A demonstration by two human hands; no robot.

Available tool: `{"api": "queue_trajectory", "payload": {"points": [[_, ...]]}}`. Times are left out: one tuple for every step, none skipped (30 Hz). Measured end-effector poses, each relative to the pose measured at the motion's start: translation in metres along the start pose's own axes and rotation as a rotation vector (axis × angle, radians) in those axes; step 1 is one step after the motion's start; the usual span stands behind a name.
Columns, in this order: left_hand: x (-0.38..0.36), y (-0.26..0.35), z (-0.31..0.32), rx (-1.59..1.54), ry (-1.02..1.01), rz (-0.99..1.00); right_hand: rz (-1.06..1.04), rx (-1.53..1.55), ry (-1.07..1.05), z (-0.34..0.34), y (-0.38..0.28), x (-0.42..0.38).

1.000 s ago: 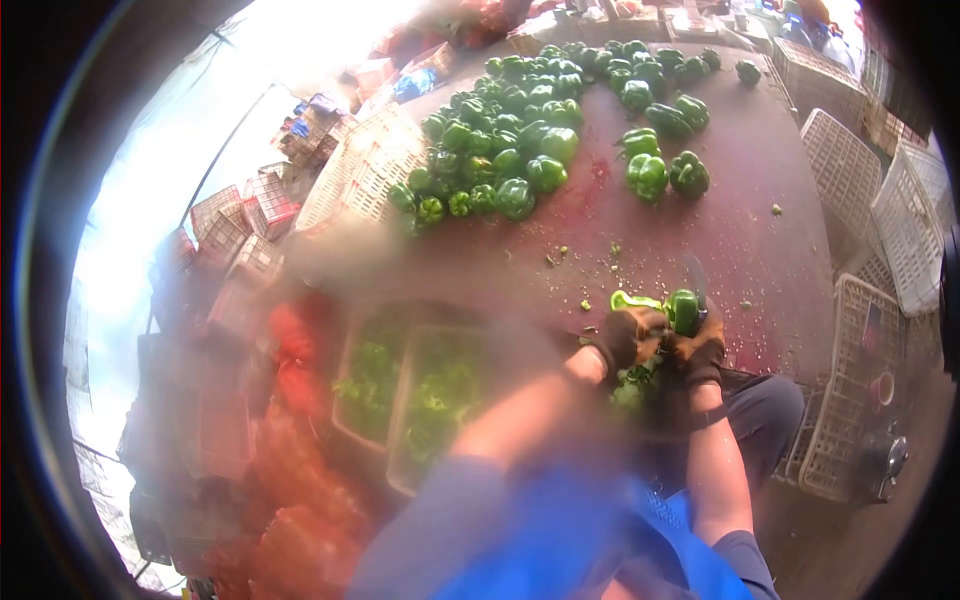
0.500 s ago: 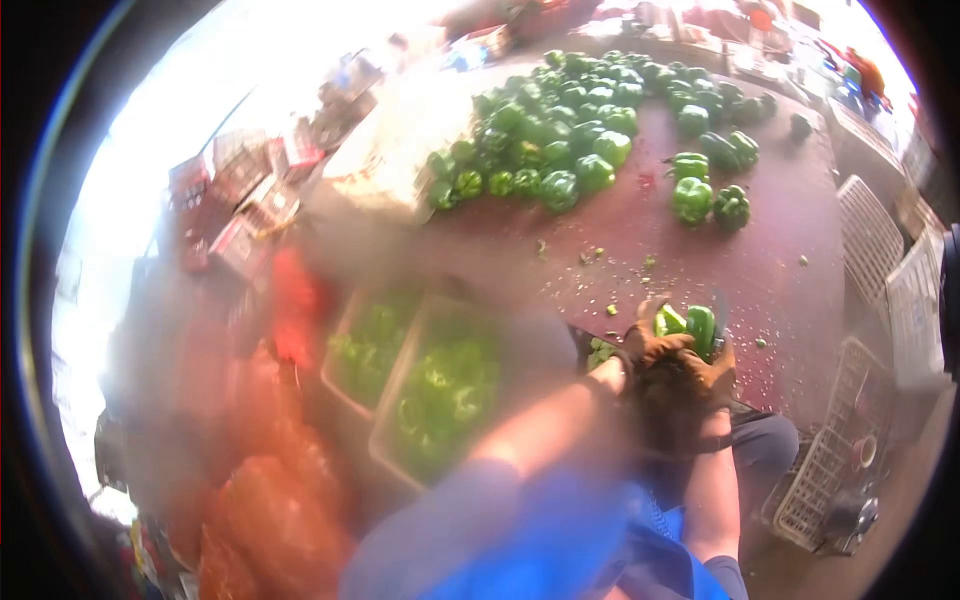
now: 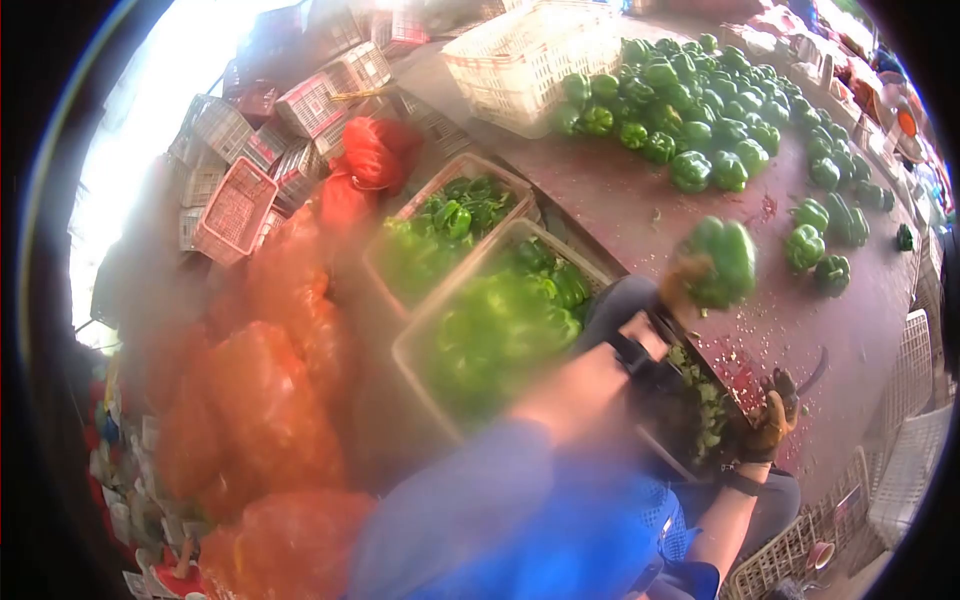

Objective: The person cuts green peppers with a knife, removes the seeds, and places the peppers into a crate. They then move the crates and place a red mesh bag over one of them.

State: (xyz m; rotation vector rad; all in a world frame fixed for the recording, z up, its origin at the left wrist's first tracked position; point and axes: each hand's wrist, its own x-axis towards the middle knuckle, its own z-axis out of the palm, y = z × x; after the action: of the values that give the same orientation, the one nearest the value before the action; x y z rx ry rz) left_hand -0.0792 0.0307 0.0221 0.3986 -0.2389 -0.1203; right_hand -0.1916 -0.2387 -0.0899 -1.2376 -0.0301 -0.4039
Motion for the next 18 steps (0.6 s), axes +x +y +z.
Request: {"api": "queue_trajectory", "payload": {"points": [[0.005,0.026,-0.01,0.044,0.061,0.07,0.042,0.033,0.022,-0.005,0.005,0.002],[0.011,0.052,-0.021,0.092,0.125,0.137,0.243,0.078,0.103,-0.003,-0.005,0.001],[0.014,0.085,-0.041,0.22,0.162,0.213,0.269,0.058,0.122,-0.005,-0.002,0.002],[0.018,0.115,-0.066,0.267,0.193,0.308,0.295,0.04,0.143,-0.01,0.003,0.002],[0.02,0.146,-0.09,0.314,0.221,0.402,0.307,0.037,0.165,-0.012,0.009,0.003],[0.014,0.179,-0.107,0.352,0.253,0.403,0.318,0.035,0.187,-0.015,0.015,0.004],[0.007,0.213,-0.122,0.39,0.286,0.401,0.296,-0.034,0.163,-0.02,0.019,0.001],[0.003,0.245,-0.139,0.411,0.335,0.4,0.271,-0.103,0.137,-0.026,0.023,-0.001],[0.0,0.273,-0.15,0.432,0.384,0.401,0.245,-0.172,0.111,-0.028,0.027,0.001],[-0.007,0.294,-0.15,0.508,0.544,0.452,0.268,-0.128,0.158,-0.021,0.025,0.0],[-0.015,0.311,-0.153,0.583,0.711,0.501,0.288,-0.082,0.205,-0.009,0.019,0.0],[-0.025,0.328,-0.176,0.575,0.812,0.463,0.334,-0.069,0.22,-0.006,0.017,0.001],[-0.028,0.34,-0.198,0.567,0.91,0.424,0.378,-0.053,0.236,-0.002,0.017,0.003],[-0.034,0.334,-0.195,0.657,1.036,0.36,0.392,-0.062,0.228,0.0,0.019,0.003],[-0.04,0.326,-0.192,0.746,1.161,0.292,0.405,-0.073,0.219,0.0,0.02,0.004],[-0.039,0.344,-0.296,0.984,1.165,0.284,0.416,-0.083,0.212,0.0,0.021,0.006],[-0.043,0.329,-0.258,0.838,1.141,0.134,0.427,-0.093,0.209,-0.002,0.023,0.006],[-0.044,0.315,-0.251,0.82,1.163,0.084,0.431,-0.086,0.23,-0.003,0.027,0.007]]}}
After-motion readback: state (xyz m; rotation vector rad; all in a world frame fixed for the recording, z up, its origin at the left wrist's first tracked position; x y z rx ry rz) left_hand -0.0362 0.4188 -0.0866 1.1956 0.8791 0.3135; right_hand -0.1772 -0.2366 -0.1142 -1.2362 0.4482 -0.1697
